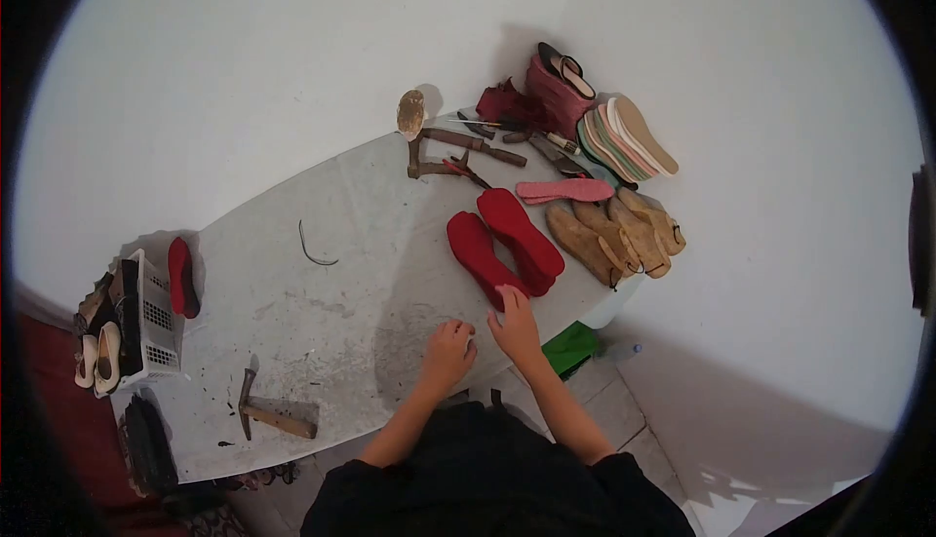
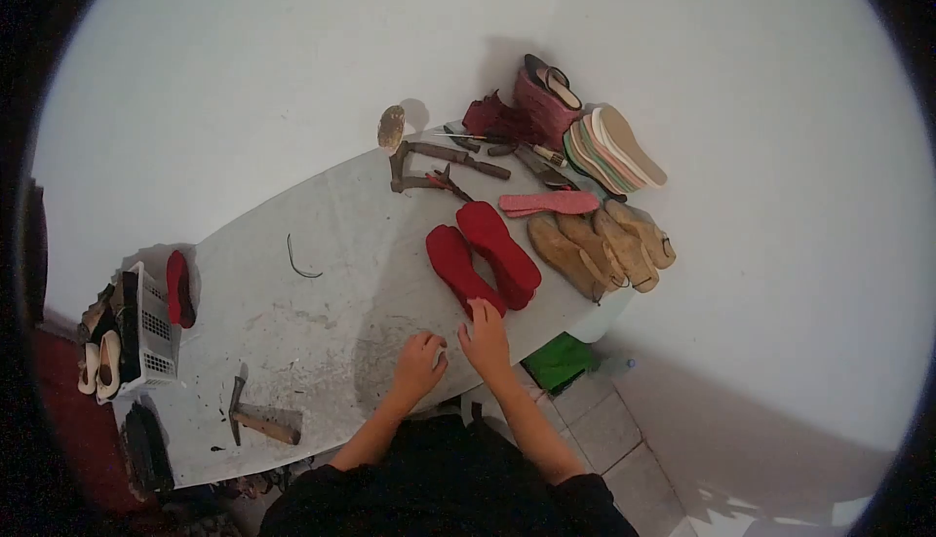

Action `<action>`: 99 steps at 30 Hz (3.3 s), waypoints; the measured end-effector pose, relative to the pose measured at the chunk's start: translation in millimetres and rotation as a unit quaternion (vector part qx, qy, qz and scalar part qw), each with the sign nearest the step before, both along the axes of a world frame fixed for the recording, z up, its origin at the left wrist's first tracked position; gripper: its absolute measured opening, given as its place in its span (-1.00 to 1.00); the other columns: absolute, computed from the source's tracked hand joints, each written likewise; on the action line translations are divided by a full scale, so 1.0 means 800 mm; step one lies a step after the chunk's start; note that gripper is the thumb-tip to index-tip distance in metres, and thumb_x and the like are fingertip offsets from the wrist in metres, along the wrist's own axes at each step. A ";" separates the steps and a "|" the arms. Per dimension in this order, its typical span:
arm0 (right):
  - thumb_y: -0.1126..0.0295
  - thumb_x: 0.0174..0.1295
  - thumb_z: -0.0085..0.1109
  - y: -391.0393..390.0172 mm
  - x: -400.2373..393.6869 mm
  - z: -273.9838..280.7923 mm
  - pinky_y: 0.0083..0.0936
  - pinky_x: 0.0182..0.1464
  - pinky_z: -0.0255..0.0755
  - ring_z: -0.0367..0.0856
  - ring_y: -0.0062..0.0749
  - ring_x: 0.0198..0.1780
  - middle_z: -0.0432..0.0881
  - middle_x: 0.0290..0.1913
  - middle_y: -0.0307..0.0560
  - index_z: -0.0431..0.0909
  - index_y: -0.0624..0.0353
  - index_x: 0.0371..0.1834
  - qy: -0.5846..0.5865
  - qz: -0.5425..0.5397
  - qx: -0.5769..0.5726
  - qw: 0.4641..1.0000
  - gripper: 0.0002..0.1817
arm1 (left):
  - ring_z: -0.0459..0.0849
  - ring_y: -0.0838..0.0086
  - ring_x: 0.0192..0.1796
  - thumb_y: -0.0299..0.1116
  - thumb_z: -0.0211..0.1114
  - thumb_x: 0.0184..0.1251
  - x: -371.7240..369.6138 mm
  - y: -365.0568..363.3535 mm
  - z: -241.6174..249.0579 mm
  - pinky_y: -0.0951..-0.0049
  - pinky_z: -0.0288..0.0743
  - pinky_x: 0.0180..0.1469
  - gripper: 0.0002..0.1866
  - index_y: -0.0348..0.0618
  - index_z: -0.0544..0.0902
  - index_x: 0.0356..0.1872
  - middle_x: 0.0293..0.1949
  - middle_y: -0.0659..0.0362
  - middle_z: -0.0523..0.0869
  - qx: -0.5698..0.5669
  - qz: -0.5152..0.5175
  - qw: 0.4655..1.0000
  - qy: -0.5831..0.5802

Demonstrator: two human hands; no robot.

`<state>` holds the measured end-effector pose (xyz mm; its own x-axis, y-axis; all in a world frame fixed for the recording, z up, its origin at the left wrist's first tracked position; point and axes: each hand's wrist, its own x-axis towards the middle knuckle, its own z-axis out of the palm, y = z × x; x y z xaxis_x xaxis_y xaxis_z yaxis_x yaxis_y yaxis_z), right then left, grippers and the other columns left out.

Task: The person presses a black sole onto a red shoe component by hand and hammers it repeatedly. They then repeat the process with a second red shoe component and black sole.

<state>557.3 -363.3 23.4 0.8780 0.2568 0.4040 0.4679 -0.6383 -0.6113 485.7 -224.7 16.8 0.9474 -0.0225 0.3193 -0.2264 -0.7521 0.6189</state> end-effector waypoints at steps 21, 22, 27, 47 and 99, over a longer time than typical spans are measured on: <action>0.35 0.01 0.23 -0.022 0.082 -0.065 -0.12 0.07 0.25 0.30 0.18 0.02 0.28 0.05 0.34 0.23 0.27 0.20 0.064 0.054 -0.120 0.989 -0.35 | 0.50 0.15 -0.15 -0.42 0.24 -0.02 0.036 -0.059 -0.010 0.20 0.39 -0.14 -0.72 -0.13 0.49 -0.22 -0.23 0.07 0.49 0.029 0.148 0.988 0.036; 0.35 0.01 0.23 -0.022 0.080 -0.060 -0.12 0.07 0.25 0.30 0.18 0.02 0.28 0.05 0.34 0.23 0.27 0.20 0.064 0.061 -0.121 0.989 -0.35 | 0.50 0.15 -0.15 -0.42 0.24 -0.02 0.037 -0.059 -0.014 0.20 0.39 -0.14 -0.72 -0.13 0.49 -0.22 -0.23 0.07 0.49 0.029 0.155 0.987 0.037; 0.45 0.15 0.08 -0.030 0.070 -0.026 -0.23 0.04 0.31 0.43 0.00 -0.03 0.45 -0.05 0.29 0.26 0.30 0.17 0.251 0.181 0.117 0.944 -0.51 | 0.55 0.33 -0.22 -0.28 0.17 0.26 0.040 -0.064 -0.009 0.40 0.42 -0.15 -0.69 -0.20 0.44 -0.05 -0.25 0.06 0.54 -0.321 0.238 0.912 0.090; 0.51 0.08 0.08 0.020 -0.035 0.023 -0.42 0.03 0.38 0.54 -0.09 0.01 0.51 0.02 0.16 0.35 0.23 0.12 0.301 0.458 0.057 0.834 -0.54 | 0.55 0.42 -0.12 -0.02 0.18 0.26 -0.091 -0.034 -0.003 0.37 0.43 -0.12 -0.59 -0.13 0.36 -0.13 -0.19 0.17 0.54 -0.689 0.356 0.631 0.023; 0.37 0.16 0.05 0.588 -0.526 0.055 -0.06 -0.27 0.35 0.50 0.31 -0.22 0.52 -0.31 0.38 0.12 0.20 0.07 0.258 0.676 -0.092 0.684 -0.55 | 0.51 0.56 -0.28 -0.34 0.32 0.18 -0.626 0.441 0.036 0.53 0.36 -0.26 -0.70 -0.11 0.36 -0.19 -0.31 0.27 0.52 -0.572 0.495 0.636 -0.152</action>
